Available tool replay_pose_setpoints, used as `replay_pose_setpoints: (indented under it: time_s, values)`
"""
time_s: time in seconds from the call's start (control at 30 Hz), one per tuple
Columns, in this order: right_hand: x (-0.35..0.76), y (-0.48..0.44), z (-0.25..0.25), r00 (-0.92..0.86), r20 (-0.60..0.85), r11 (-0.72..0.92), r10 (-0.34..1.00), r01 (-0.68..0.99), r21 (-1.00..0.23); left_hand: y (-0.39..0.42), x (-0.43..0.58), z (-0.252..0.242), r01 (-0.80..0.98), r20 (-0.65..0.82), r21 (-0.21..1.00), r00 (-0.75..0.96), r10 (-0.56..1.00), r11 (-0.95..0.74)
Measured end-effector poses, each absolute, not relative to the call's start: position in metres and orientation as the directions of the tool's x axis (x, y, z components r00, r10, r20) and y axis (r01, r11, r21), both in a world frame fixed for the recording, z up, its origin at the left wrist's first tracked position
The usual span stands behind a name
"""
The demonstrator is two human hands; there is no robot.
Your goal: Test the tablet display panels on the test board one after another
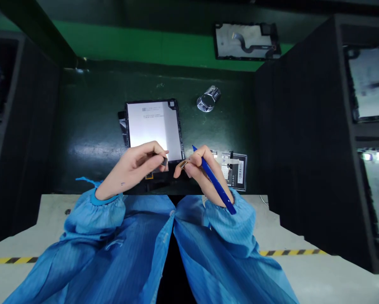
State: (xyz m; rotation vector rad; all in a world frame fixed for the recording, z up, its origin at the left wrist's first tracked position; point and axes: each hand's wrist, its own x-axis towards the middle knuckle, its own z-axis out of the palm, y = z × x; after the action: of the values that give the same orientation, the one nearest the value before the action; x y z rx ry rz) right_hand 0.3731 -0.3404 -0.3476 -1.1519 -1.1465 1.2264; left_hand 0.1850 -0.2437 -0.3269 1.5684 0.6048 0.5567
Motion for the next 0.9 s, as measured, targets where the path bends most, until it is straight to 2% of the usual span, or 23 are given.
replay_pose_setpoints:
  time_s: [0.23,0.43,0.77,0.9]
  values:
    - [0.378,-0.345,-0.349,-0.019,0.045,0.047,0.999,0.082,-0.996,-0.267,0.209,-0.334,0.165,0.112,0.953,0.59,0.8,-0.255]
    - [0.38,-0.345,-0.347,-0.051,0.075,0.082,0.996,0.165,-0.983,-0.271,0.212,-0.338,0.291,0.264,0.842,0.512,0.817,-0.454]
    - [0.38,-0.342,-0.348,-0.078,0.218,0.231,0.973,0.383,-0.895,-0.279,0.215,-0.339,0.317,0.387,0.758,0.486,0.784,-0.571]
    - [0.379,-0.342,-0.347,-0.079,0.214,0.228,0.974,0.41,-0.883,-0.281,0.217,-0.341,0.324,0.416,0.739,0.469,0.779,-0.59]
